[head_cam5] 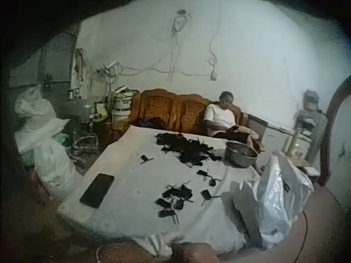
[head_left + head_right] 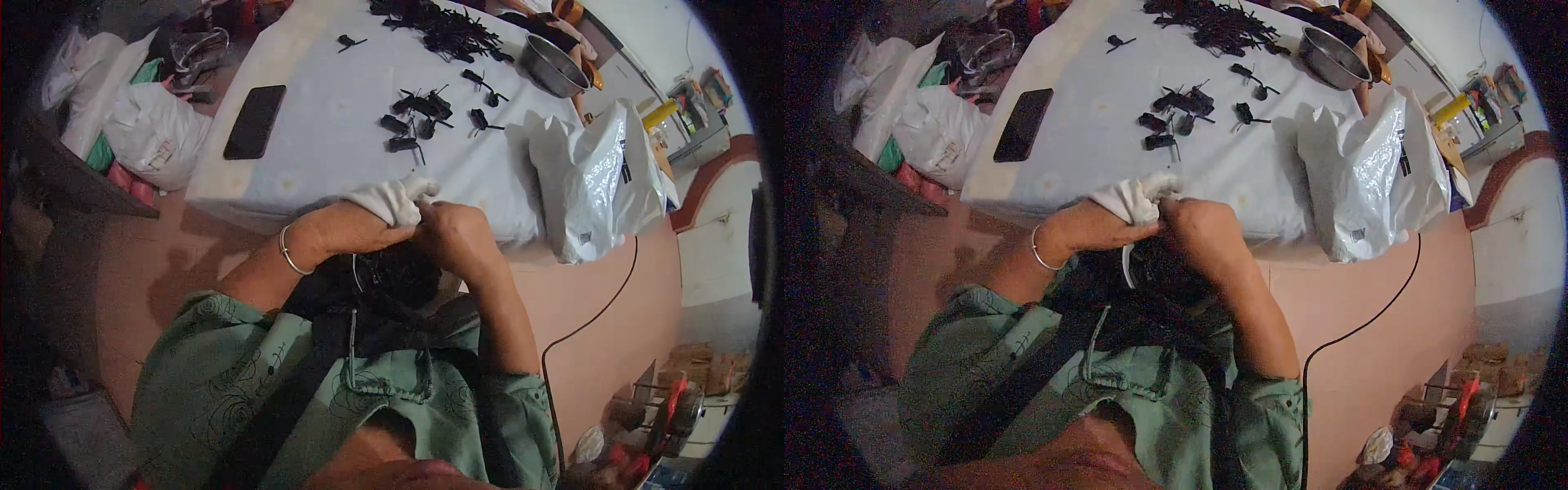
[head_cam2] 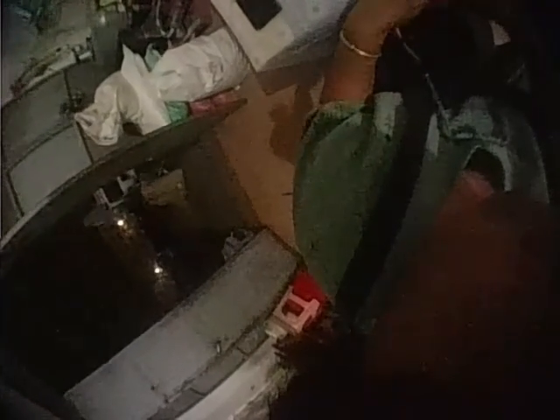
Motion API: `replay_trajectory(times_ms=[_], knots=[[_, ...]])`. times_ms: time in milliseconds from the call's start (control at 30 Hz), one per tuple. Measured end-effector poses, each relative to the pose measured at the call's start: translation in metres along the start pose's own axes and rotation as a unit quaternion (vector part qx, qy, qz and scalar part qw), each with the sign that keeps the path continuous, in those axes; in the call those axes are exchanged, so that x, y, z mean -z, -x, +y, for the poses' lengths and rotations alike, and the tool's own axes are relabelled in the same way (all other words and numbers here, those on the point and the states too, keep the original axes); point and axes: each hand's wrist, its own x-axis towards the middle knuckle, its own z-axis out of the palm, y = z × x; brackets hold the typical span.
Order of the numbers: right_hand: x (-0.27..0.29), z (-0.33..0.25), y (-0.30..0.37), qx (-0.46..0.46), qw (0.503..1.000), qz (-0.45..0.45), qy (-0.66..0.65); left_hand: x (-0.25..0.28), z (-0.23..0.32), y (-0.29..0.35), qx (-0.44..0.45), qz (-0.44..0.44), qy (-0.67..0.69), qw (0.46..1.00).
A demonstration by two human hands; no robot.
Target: Assembling small black plastic components by hand at a workstation.
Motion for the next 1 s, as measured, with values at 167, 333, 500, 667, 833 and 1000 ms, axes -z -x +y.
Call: replay_trajectory(times_ms=[167,333,500,667,833,1000], knots=[[0.003,0.0,0.012,-0.024,0.998,0.054,0.006,0.0,0.015,0.003,0.174,-0.081,0.141,0.971],[0.015,-0.012,0.019,0.009,0.97,0.158,-0.186,-0.014,-0.009,0.016,0.211,0.036,0.261,0.941],[-0.006,-0.023,0.016,0.052,0.961,0.227,-0.151,-0.022,0.001,0.009,0.108,0.136,0.147,0.974],[-0.019,-0.023,0.009,-0.097,0.91,0.3,-0.27,-0.017,0.015,0.013,0.136,0.133,0.322,0.928],[-0.024,-0.017,0.009,-0.121,0.883,0.209,-0.402,-0.018,0.019,0.016,0.154,0.137,0.27,0.941],[-0.021,-0.022,0.011,-0.134,0.898,0.16,-0.387,-0.019,0.023,0.01,0.056,0.195,0.049,0.978]])
